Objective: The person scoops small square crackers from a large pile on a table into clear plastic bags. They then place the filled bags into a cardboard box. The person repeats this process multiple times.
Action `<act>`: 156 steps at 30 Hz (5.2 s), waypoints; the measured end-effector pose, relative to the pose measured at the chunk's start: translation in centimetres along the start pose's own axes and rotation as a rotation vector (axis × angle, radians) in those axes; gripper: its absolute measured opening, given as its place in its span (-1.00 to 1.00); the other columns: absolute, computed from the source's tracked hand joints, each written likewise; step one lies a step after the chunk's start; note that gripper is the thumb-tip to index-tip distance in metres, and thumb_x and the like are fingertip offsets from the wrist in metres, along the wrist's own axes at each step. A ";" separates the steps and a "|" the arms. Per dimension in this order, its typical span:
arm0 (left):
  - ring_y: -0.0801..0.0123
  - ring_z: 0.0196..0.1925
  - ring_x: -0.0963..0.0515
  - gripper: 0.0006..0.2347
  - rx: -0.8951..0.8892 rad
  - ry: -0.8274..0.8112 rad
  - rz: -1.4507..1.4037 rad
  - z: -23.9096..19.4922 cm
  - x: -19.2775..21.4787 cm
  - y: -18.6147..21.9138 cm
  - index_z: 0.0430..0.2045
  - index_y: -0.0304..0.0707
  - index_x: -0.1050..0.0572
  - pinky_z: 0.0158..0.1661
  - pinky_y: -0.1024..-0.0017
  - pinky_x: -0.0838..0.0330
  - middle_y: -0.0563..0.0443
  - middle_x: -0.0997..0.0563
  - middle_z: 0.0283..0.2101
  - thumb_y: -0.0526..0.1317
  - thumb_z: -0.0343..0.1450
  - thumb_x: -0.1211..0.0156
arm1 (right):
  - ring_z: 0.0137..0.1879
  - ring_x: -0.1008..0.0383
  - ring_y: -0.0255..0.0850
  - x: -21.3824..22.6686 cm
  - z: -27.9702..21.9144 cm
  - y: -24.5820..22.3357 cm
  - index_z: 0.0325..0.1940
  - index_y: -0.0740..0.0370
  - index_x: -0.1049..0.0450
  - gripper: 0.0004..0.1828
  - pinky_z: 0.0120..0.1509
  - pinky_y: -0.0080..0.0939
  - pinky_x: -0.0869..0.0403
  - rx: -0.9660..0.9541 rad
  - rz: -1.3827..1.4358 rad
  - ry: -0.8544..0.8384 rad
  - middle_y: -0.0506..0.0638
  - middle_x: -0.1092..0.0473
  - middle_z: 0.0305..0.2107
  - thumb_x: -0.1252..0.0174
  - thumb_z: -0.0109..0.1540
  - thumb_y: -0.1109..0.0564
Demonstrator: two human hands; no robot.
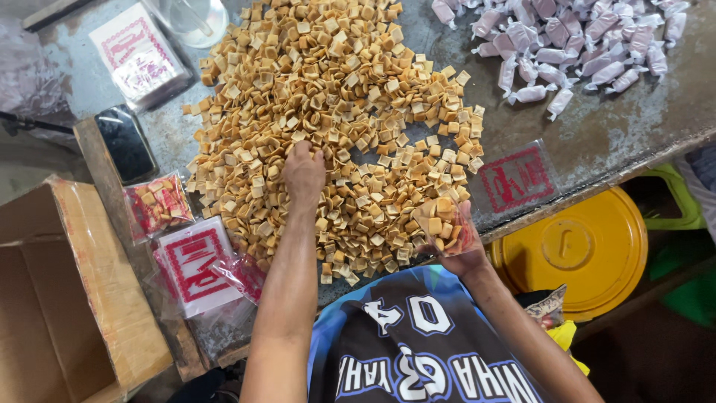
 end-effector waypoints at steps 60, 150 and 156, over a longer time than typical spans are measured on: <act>-0.16 -0.14 -0.63 -0.88 -0.390 -0.390 -0.186 -13.4 15.2 14.2 -0.35 -0.35 -0.60 -0.16 -0.04 -0.53 -0.23 -0.61 -0.17 -0.34 0.38 -0.11 | -0.12 -0.64 0.15 -3.4 5.3 2.7 0.23 0.24 -0.32 -0.52 -0.07 0.29 -0.63 0.009 -0.351 -0.153 0.30 -0.53 -0.15 -0.12 0.26 0.05; -0.09 -0.05 -0.64 -0.91 -0.079 -0.337 -0.070 1.8 -3.4 7.1 -0.24 -0.14 -0.48 -0.09 0.07 -0.59 -0.18 -0.57 -0.15 -0.23 0.45 -0.15 | -0.29 -0.48 -0.03 7.7 0.3 -2.4 0.26 0.22 -0.33 -0.13 0.19 0.38 -0.48 0.276 -0.008 -0.241 0.17 -0.45 -0.19 0.29 0.31 -0.56; 0.47 -0.63 -0.36 -0.91 0.454 -0.373 -1.456 0.2 -1.2 4.8 -0.47 -0.03 -0.49 -0.56 0.58 -0.30 0.13 -0.42 -0.63 -0.11 0.34 -0.17 | -0.30 -0.48 -0.03 9.9 0.6 -2.1 0.27 0.21 -0.32 -0.14 0.17 0.40 -0.49 0.274 0.006 -0.238 0.18 -0.46 -0.18 0.26 0.30 -0.55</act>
Point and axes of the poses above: each hand's wrist, its own z-axis towards the middle knuckle, its own x-axis out of the back of the hand, y = z × x, the point moved 3 cm from there along z, towards the middle knuckle
